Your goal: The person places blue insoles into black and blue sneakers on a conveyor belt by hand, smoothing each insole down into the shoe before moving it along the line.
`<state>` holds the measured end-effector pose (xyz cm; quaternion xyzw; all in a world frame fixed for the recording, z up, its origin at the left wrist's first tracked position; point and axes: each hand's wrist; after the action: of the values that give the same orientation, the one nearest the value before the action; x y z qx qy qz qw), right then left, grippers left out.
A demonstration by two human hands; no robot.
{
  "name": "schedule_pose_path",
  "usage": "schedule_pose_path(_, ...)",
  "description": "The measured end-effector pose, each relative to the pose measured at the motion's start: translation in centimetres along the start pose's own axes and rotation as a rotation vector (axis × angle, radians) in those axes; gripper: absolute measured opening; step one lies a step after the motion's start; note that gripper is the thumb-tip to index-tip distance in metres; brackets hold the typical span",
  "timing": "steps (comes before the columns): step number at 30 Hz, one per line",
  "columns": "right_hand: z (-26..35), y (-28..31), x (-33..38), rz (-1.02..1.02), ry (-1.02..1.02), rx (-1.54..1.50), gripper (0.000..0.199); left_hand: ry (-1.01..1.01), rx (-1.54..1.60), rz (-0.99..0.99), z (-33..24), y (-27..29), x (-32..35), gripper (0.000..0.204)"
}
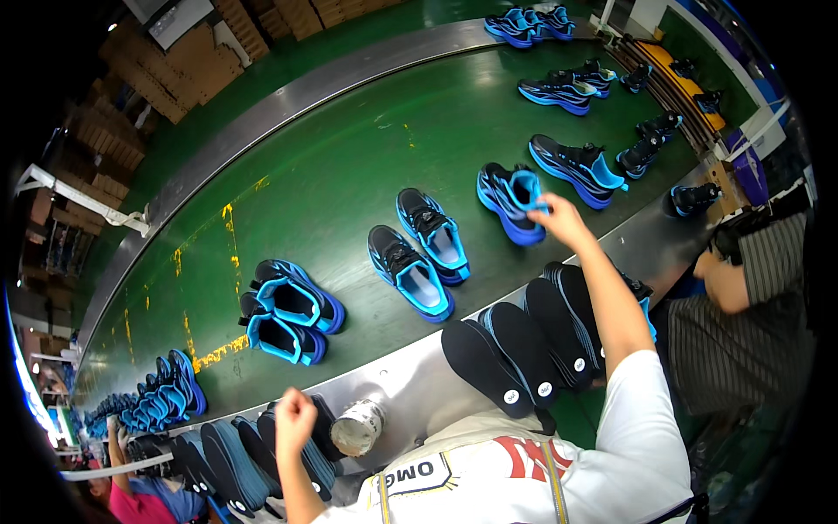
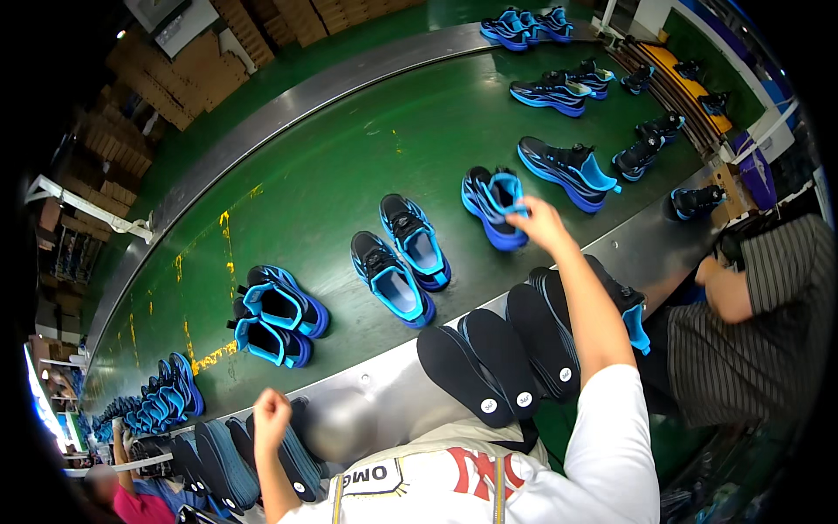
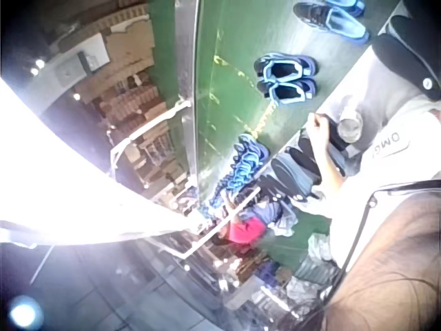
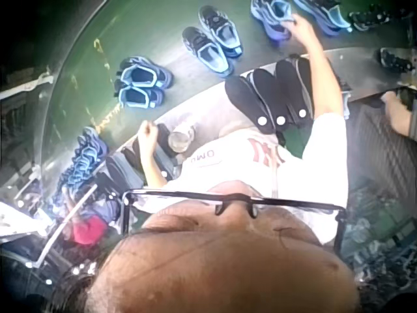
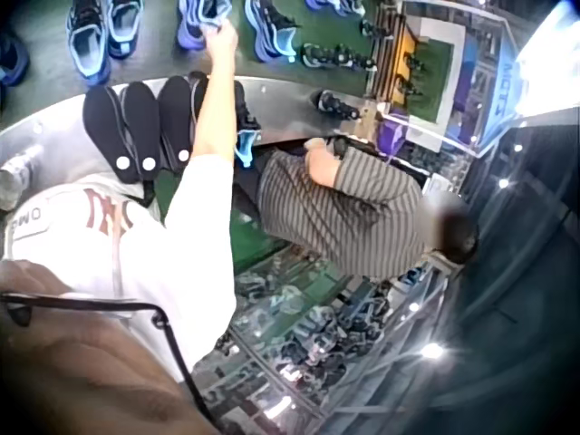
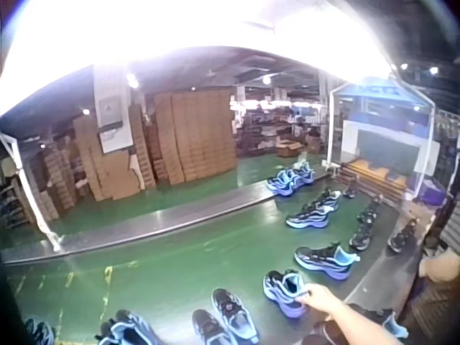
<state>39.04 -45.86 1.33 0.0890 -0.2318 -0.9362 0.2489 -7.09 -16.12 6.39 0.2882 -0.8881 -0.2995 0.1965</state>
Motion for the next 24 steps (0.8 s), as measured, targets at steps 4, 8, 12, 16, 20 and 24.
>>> schedule_pose_path(4,2.1,1.2,-5.6,0.123,-0.127,0.0,0.036,0.131,-0.121,0.182,-0.4,-3.8,4.8,0.009)
schedule_pose_path(8,3.9,1.5,-7.1,0.197,-0.18,0.007,0.035,-0.143,-0.488,0.028,0.8,-6.9,7.1,0.018)
schedule_pose_path(12,3.2,1.2,-6.4,0.145,-0.106,0.033,0.033,-0.307,-0.815,-0.104,3.7,-8.6,8.0,0.025)
schedule_pose_path(16,2.6,1.1,-1.7,0.275,-0.131,0.072,0.053,-0.028,-0.802,-0.11,1.7,-9.7,7.9,0.029)
schedule_pose_path(20,1.1,3.5,5.3,0.157,0.016,0.163,0.053,-0.345,-0.878,-0.557,-0.3,-10.3,7.5,0.032)
schedule_pose_path(24,0.3,6.4,13.8,-0.102,0.007,0.386,0.05,0.251,0.285,0.079,-4.3,-14.1,6.4,0.047)
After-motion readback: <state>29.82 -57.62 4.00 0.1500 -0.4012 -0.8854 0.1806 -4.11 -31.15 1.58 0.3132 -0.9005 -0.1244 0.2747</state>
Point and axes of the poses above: each hand's wrist, its own x-axis away from the middle knuckle, its own y-axis out of the back of the hand, z = x × y, and after that the axes turned 14 degrees about -x, right-handed
